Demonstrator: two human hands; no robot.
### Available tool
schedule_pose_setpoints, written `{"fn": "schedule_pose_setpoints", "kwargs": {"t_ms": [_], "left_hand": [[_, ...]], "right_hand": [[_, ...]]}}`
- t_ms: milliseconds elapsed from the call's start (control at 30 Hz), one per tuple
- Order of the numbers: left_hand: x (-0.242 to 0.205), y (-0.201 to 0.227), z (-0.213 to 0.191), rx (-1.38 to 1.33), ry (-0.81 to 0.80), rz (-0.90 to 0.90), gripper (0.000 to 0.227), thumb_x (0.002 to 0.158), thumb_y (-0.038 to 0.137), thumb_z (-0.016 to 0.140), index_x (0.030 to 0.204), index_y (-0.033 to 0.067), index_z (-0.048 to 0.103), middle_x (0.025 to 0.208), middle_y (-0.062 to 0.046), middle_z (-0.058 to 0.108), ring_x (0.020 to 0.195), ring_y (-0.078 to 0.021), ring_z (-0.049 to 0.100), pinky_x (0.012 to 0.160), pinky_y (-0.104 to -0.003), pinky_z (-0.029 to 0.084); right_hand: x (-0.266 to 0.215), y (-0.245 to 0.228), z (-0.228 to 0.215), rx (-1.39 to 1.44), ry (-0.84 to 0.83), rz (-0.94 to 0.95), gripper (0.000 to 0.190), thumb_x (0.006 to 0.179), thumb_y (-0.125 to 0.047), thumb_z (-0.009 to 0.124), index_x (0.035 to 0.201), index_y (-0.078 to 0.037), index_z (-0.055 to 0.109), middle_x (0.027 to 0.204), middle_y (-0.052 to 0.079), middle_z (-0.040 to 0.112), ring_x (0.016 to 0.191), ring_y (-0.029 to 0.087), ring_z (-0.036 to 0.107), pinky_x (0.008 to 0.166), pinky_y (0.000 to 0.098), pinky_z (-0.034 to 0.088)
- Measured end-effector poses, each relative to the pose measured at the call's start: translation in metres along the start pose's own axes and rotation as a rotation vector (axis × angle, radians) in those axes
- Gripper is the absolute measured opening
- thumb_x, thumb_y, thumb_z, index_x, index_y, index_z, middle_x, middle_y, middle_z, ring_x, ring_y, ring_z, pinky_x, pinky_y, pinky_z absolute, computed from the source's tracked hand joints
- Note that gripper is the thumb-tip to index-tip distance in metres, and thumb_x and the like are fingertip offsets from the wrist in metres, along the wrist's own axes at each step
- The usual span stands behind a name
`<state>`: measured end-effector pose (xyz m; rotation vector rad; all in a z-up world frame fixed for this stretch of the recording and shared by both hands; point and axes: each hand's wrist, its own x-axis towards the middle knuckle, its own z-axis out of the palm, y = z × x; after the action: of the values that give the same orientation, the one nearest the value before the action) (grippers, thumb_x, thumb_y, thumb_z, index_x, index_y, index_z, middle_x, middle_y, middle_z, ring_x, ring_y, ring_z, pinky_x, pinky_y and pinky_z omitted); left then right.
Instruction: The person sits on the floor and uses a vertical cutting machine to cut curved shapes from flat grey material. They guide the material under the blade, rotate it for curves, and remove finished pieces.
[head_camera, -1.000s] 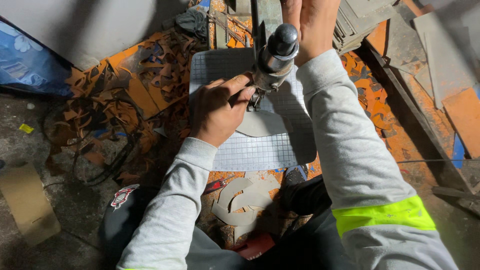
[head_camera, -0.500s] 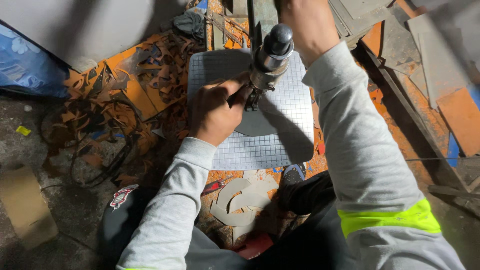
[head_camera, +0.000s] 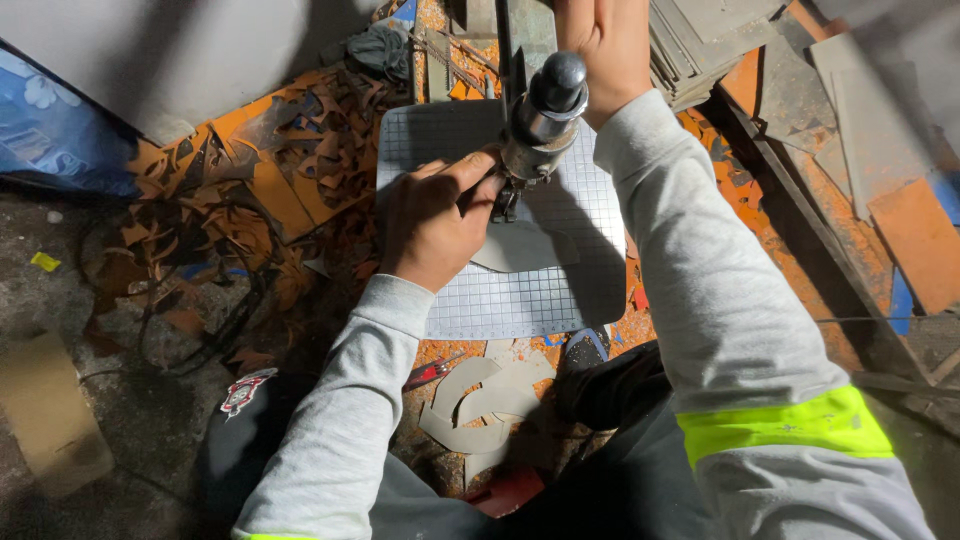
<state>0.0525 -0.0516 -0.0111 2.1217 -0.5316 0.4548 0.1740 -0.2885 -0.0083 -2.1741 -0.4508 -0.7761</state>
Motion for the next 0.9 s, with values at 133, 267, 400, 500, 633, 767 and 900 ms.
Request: {"fn": "schedule_pose_setpoints", "kwargs": {"t_ms": [133, 267, 400, 500, 633, 767, 900], "left_hand": [[-0.001, -0.003, 0.002, -0.073, -0.006, 0.004, 0.025, 0.088, 0.008, 0.075, 0.114, 0.0080, 0.075, 0.092, -0.017, 0.075, 0.080, -0.0343, 0.072, 0.069, -0.041, 0.057], [-0.002, -0.008, 0.003, -0.141, -0.024, 0.057, 0.027, 0.088, 0.004, 0.070, 0.115, 0.0056, 0.072, 0.098, -0.018, 0.075, 0.086, -0.0342, 0.074, 0.076, -0.040, 0.060], [0.000, -0.005, 0.001, -0.134, -0.032, 0.045, 0.019, 0.094, 0.009, 0.074, 0.114, 0.0076, 0.075, 0.096, -0.017, 0.075, 0.085, -0.0339, 0.074, 0.073, -0.041, 0.059], [0.003, -0.001, 0.000, -0.133, -0.021, 0.056, 0.021, 0.094, 0.010, 0.074, 0.114, 0.0095, 0.077, 0.094, -0.017, 0.075, 0.082, -0.0315, 0.075, 0.069, -0.041, 0.058], [-0.004, -0.005, -0.011, -0.175, 0.130, 0.005, 0.022, 0.098, 0.009, 0.068, 0.120, 0.0085, 0.073, 0.099, -0.014, 0.074, 0.086, -0.0238, 0.075, 0.071, -0.038, 0.058], [-0.016, -0.016, -0.037, -0.064, 0.220, -0.076, 0.014, 0.104, 0.013, 0.071, 0.118, 0.0100, 0.075, 0.108, -0.012, 0.075, 0.098, -0.0234, 0.073, 0.080, -0.036, 0.057], [-0.041, -0.033, -0.034, 0.074, 0.199, 0.028, 0.012, 0.100, 0.011, 0.070, 0.110, 0.0084, 0.074, 0.107, -0.010, 0.075, 0.102, -0.0250, 0.069, 0.094, -0.040, 0.050]], "right_hand": [[0.000, 0.005, 0.001, -0.039, 0.027, 0.013, 0.025, 0.113, -0.020, 0.054, 0.102, 0.001, 0.061, 0.091, 0.017, 0.060, 0.082, 0.033, 0.057, 0.076, 0.0428, 0.048], [-0.001, 0.003, 0.001, 0.389, -0.062, 0.238, 0.028, 0.116, -0.021, 0.053, 0.102, 0.003, 0.057, 0.089, 0.012, 0.052, 0.082, 0.024, 0.048, 0.078, 0.0383, 0.047], [0.005, -0.021, -0.003, 0.025, -0.070, -0.159, 0.043, 0.121, -0.033, 0.037, 0.111, 0.004, 0.056, 0.094, 0.006, 0.057, 0.088, 0.014, 0.048, 0.078, 0.0332, 0.045], [-0.003, -0.055, -0.013, 0.571, -0.079, 0.190, 0.029, 0.122, -0.021, 0.042, 0.119, 0.005, 0.056, 0.101, 0.001, 0.057, 0.093, 0.012, 0.048, 0.089, 0.0322, 0.048], [-0.056, -0.111, -0.046, 0.264, -0.019, 0.340, 0.029, 0.118, -0.025, 0.045, 0.111, 0.000, 0.057, 0.084, 0.003, 0.053, 0.080, 0.010, 0.050, 0.074, 0.0269, 0.046], [-0.121, -0.160, -0.063, -0.073, -0.060, 0.284, 0.025, 0.098, -0.020, 0.067, 0.117, -0.005, 0.063, 0.091, 0.005, 0.062, 0.085, 0.017, 0.059, 0.078, 0.0327, 0.046], [-0.142, -0.167, -0.064, -0.355, -0.224, 0.075, 0.044, 0.082, -0.024, 0.083, 0.120, -0.009, 0.068, 0.112, 0.010, 0.060, 0.104, 0.033, 0.051, 0.087, 0.0457, 0.039]]}}
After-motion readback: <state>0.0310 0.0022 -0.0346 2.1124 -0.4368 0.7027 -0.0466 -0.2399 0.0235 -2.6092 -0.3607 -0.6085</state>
